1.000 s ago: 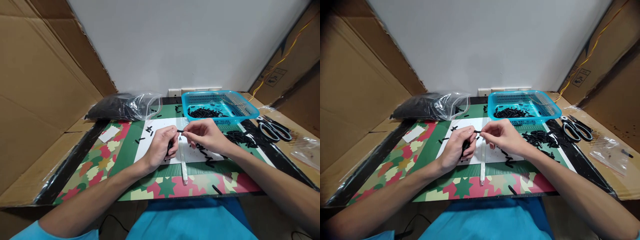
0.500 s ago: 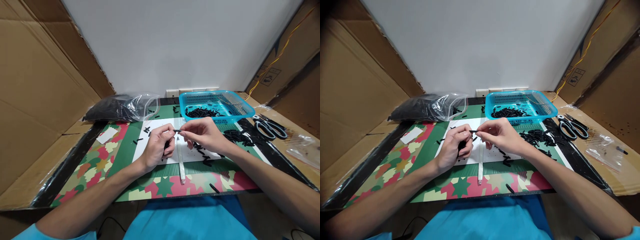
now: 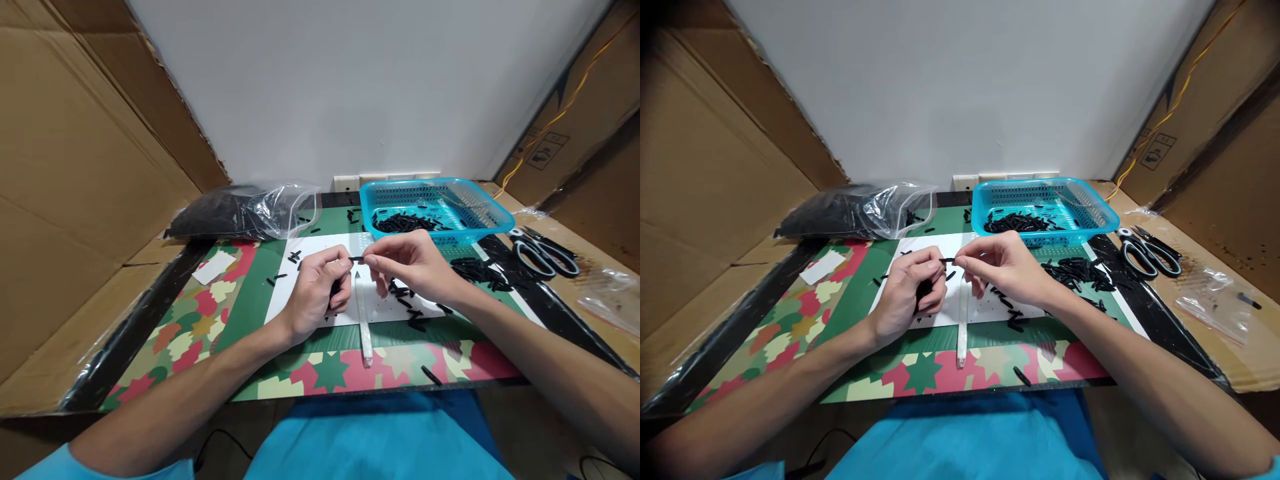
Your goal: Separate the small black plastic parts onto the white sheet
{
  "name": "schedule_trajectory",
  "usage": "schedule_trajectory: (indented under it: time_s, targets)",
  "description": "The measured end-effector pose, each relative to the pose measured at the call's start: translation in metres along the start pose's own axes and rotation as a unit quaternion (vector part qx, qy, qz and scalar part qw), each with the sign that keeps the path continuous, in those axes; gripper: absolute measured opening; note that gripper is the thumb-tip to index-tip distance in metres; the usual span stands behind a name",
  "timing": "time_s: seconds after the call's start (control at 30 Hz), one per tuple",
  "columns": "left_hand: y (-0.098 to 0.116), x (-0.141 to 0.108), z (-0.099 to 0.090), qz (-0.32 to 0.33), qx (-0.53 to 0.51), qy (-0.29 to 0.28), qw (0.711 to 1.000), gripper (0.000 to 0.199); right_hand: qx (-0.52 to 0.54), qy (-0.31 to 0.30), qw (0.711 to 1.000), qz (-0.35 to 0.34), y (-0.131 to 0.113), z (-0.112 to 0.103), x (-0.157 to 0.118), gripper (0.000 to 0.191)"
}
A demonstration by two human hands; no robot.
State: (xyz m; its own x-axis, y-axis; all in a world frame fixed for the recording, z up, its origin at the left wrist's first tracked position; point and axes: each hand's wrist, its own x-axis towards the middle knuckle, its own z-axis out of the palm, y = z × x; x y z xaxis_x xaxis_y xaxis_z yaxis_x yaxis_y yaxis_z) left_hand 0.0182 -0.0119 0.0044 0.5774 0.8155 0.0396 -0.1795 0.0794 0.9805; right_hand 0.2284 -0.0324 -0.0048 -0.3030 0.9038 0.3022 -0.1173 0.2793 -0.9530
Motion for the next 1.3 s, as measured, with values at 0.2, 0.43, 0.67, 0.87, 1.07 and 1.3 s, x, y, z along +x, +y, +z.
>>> schedule_trajectory:
  time_s: [0.2, 0.43, 0.67, 0.87, 1.07, 1.3]
  targets:
    - [0.000, -0.001, 0.000, -0.004, -0.005, 0.002, 1.000, 0.034, -0.001, 0.004, 1.000, 0.008, -0.002, 0.001, -0.001, 0.034]
    - [0.000, -0.002, -0.001, -0.011, -0.018, -0.013, 1.000, 0.032, 0.002, 0.016, 1.000, -0.010, 0.000, 0.001, 0.000, 0.023]
    - [-0.002, -0.002, -0.002, -0.019, -0.010, -0.024, 0.999, 0.043, -0.011, 0.013, 1.000, -0.004, -0.002, 0.001, -0.002, 0.025]
    - [-0.005, 0.000, -0.003, -0.021, -0.021, -0.024, 0.999, 0.040, -0.010, 0.021, 1.000, -0.012, -0.001, 0.001, -0.001, 0.022]
    - [-0.006, 0.002, -0.003, -0.022, -0.022, -0.030, 0.999, 0.039, -0.016, 0.013, 0.999, -0.027, 0.002, 0.000, 0.000, 0.020]
    - [-0.001, 0.002, -0.001, -0.072, -0.032, -0.020, 0.997, 0.036, -0.244, 0.169, 0.939, -0.172, -0.006, -0.013, -0.001, 0.010]
